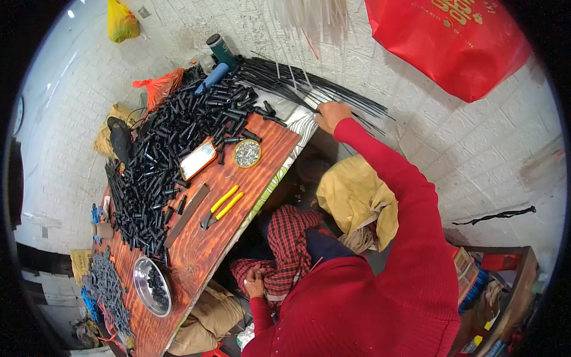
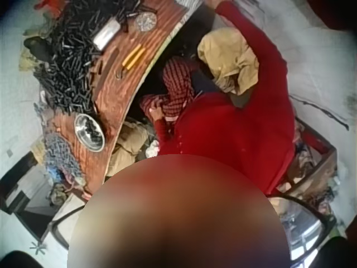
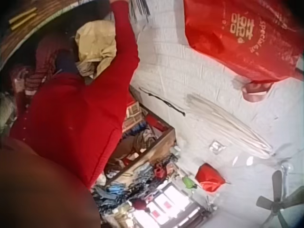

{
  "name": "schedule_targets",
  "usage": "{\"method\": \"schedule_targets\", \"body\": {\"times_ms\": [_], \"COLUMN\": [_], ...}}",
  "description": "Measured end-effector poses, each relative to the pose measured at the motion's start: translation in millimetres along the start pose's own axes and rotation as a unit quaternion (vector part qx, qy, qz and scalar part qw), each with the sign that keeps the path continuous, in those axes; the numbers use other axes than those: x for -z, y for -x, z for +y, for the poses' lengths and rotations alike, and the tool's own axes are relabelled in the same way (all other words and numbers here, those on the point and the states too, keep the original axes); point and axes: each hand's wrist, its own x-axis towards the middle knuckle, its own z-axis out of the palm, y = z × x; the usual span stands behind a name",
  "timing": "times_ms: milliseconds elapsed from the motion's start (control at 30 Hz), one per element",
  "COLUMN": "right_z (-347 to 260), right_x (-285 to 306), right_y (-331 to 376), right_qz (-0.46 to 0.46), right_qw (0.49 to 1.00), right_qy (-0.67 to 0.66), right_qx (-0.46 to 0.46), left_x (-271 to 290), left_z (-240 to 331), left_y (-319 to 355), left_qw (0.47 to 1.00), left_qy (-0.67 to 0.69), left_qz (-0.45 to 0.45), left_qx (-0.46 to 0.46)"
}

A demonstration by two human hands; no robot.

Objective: Assembling bundles of black rods by fitting plastic connectors onto the ends.

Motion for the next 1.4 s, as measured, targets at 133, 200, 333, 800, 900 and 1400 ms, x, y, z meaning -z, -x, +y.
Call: {"method": "schedule_targets", "body": {"times_ms": [133, 200, 333, 800, 900, 1400], "right_z": [0, -11, -10, 9, 10, 6], "right_x": [-22, -17, -11, -44, -43, -16], "right_y": [1, 1, -5, -18, -16, -23], "right_qz": [-0.063, -0.219, -0.235, -0.217, -0.197, -0.157], "right_qw": [0.897, 0.716, 0.687, 0.818, 0.777, 0.864], "right_qy": [-0.43, -0.638, -0.661, -0.511, -0.579, -0.455], "right_qx": [-0.079, -0.182, -0.189, -0.151, -0.149, -0.148], "left_x": [-4, -4, -4, -4, -6, -5], "left_z": [3, 0, 0, 5, 6, 10], "left_y": [2, 3, 3, 4, 6, 9], "left_qw": [1.0, 1.0, 1.0, 1.0, 0.999, 0.999], "left_qy": [-0.004, -0.002, -0.002, -0.02, 0.005, -0.01], "left_qz": [0.007, 0.008, 0.008, 0.007, 0.011, 0.017], "left_qx": [-0.006, -0.004, -0.016, -0.015, -0.031, -0.028]}}
